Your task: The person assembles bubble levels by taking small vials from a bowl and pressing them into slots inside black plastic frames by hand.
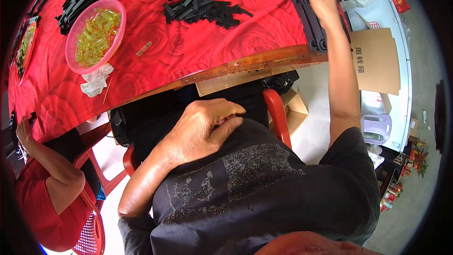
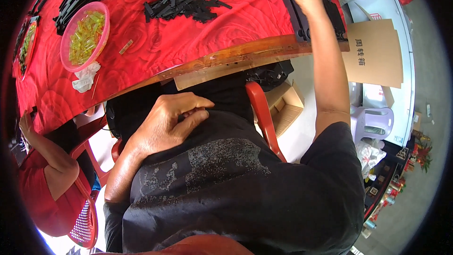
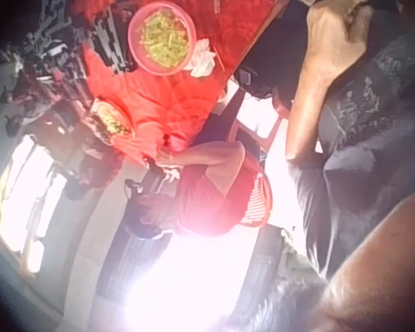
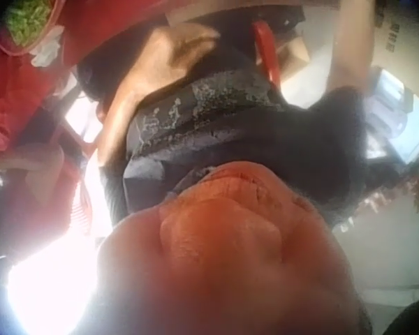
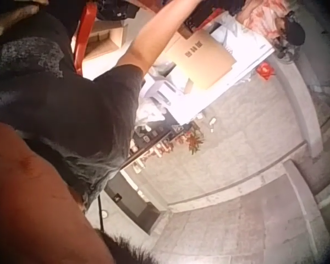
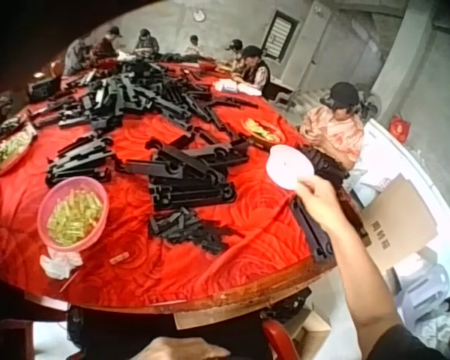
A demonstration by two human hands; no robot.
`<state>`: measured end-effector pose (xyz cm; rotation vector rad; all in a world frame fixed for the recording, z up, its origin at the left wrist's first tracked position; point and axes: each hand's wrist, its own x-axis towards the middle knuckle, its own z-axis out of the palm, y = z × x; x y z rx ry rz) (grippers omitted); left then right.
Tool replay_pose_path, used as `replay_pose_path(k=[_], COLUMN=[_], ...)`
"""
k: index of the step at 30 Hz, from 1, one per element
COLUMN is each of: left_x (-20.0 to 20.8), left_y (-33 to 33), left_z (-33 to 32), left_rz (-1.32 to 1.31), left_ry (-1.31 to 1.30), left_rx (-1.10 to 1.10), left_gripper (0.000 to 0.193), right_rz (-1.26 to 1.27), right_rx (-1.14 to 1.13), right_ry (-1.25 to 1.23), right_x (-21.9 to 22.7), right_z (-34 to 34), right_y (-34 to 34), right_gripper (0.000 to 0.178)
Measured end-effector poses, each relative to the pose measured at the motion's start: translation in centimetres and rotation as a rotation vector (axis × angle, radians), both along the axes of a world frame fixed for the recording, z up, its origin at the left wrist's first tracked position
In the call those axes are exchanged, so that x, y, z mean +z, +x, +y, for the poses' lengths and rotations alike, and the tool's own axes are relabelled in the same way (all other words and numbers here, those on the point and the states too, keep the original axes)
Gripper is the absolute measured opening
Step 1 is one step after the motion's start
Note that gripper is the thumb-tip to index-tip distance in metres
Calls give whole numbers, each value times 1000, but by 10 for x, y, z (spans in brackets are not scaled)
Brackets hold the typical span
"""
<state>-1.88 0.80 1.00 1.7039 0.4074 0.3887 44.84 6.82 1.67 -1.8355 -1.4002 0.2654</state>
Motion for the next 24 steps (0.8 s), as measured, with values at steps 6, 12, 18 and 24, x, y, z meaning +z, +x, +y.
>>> replay_pose_path(k=[6,12,18,24], left_x=[-14,-13,-15,-14], left_y=[-4,-10,-9,-6], left_z=[0,1,1,1], left_rz=[103,141,169,186], left_ry=[-20,10,-9,-2], left_rx=[55,50,54,54], left_gripper=[19,21,21,21], right_rz=[-95,-376,-382,-237], right_rx=[107,96,100,5], right_ry=[-8,-86,-80,129], right_x=[-7,-21,-39,-55], right_z=[71,126,135,123], right_y=[-118,-179,-188,-171], right_gripper=[40,47,50,40])
